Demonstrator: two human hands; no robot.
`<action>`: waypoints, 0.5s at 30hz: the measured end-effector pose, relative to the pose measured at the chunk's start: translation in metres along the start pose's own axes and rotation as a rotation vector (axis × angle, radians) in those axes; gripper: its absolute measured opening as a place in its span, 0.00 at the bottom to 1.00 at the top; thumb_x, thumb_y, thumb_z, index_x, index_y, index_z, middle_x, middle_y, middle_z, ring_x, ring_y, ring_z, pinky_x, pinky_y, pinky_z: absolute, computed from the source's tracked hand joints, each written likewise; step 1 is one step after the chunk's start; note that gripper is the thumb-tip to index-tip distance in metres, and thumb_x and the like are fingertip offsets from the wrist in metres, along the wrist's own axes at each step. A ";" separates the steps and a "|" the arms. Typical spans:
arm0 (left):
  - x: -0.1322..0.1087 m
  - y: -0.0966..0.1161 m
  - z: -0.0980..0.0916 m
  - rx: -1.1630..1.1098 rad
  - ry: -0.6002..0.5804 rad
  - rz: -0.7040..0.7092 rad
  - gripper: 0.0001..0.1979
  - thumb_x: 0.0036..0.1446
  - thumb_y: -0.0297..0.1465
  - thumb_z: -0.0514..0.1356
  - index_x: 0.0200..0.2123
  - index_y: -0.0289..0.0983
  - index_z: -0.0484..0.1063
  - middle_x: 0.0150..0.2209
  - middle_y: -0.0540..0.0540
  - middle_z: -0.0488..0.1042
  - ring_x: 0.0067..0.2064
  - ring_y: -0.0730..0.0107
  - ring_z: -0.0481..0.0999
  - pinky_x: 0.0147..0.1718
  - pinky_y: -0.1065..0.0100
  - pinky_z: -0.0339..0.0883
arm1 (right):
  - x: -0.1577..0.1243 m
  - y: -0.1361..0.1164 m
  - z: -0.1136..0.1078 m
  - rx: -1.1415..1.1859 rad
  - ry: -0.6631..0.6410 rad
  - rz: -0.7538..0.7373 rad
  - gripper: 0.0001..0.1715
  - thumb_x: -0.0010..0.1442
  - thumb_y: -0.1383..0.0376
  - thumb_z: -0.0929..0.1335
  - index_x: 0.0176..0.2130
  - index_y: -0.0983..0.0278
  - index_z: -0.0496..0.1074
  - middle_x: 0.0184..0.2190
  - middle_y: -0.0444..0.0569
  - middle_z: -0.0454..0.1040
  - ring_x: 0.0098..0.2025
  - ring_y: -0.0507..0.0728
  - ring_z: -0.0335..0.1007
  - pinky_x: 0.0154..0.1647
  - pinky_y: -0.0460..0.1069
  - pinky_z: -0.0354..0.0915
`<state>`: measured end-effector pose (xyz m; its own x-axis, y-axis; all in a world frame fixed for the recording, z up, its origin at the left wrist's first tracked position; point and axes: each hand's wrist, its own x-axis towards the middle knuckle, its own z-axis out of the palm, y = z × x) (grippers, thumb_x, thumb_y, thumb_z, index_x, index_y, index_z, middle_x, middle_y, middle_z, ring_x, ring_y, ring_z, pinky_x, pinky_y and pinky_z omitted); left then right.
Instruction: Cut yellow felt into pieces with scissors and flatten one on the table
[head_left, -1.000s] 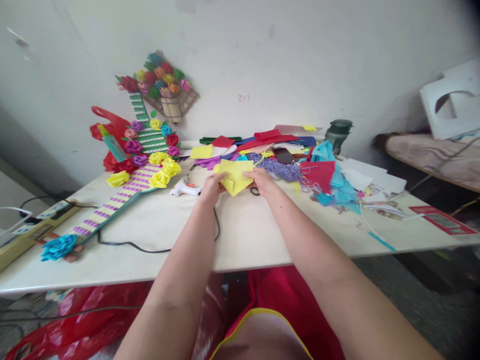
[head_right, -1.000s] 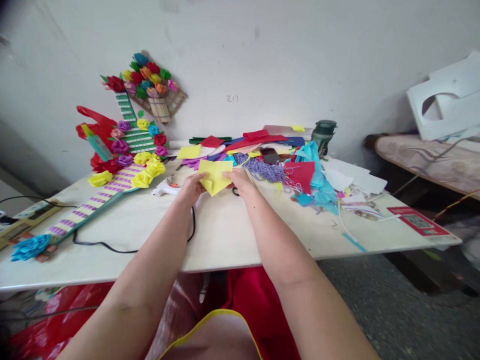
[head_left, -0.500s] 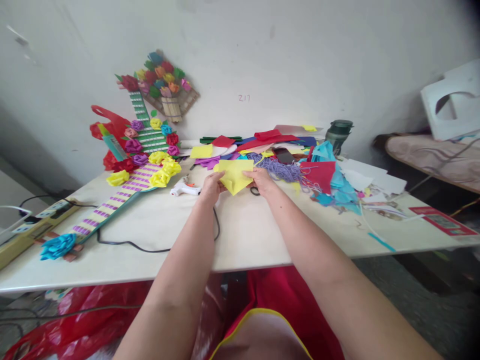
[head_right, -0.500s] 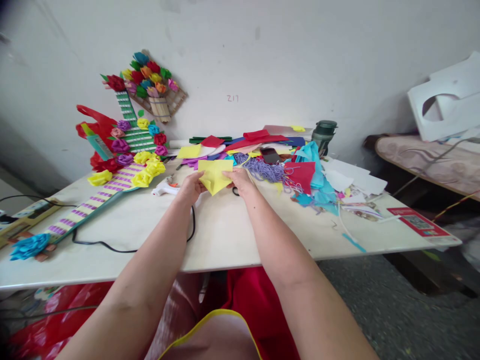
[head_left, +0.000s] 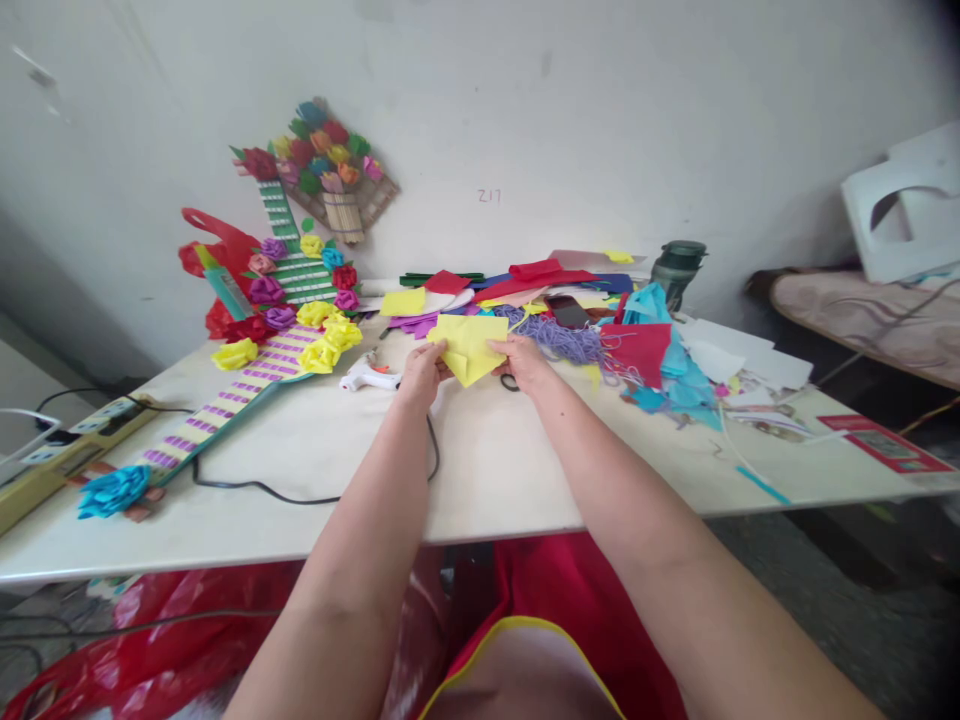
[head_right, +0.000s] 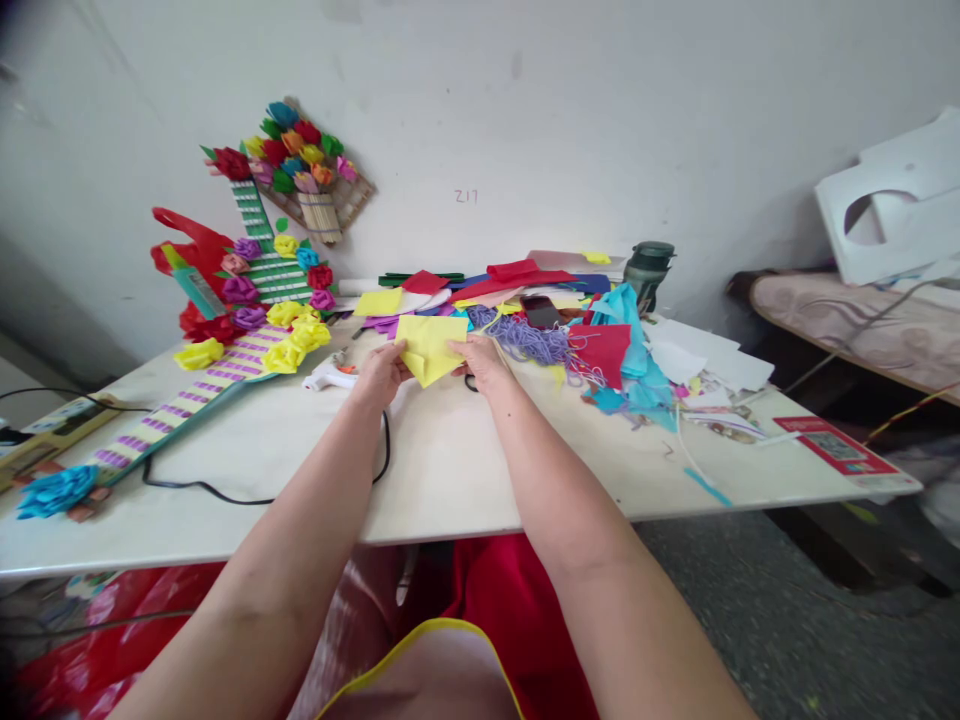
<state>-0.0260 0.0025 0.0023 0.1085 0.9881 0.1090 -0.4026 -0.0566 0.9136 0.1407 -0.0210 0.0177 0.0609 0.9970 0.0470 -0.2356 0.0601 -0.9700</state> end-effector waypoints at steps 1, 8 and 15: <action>0.000 0.000 0.000 -0.003 -0.001 0.005 0.11 0.41 0.34 0.63 0.28 0.33 0.69 0.22 0.46 0.74 0.25 0.66 0.75 0.25 0.67 0.69 | 0.000 0.001 0.000 0.003 -0.006 0.001 0.10 0.48 0.66 0.71 0.31 0.68 0.71 0.23 0.46 0.75 0.19 0.49 0.67 0.14 0.43 0.63; 0.001 -0.001 -0.001 0.015 0.000 0.024 0.15 0.39 0.37 0.65 0.29 0.33 0.69 0.22 0.46 0.74 0.25 0.66 0.75 0.26 0.66 0.69 | 0.001 0.003 -0.002 0.026 -0.032 0.013 0.12 0.48 0.62 0.71 0.31 0.68 0.70 0.22 0.46 0.74 0.18 0.50 0.67 0.14 0.43 0.64; 0.001 -0.001 -0.001 0.033 0.007 0.030 0.16 0.40 0.38 0.65 0.29 0.33 0.69 0.22 0.47 0.73 0.25 0.67 0.75 0.26 0.68 0.69 | 0.001 0.002 -0.001 0.004 0.003 0.035 0.10 0.48 0.64 0.71 0.29 0.68 0.69 0.19 0.45 0.73 0.15 0.49 0.65 0.13 0.43 0.63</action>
<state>-0.0266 0.0034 0.0011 0.0899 0.9869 0.1342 -0.3755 -0.0912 0.9223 0.1409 -0.0203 0.0160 0.0559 0.9984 0.0123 -0.2413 0.0255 -0.9701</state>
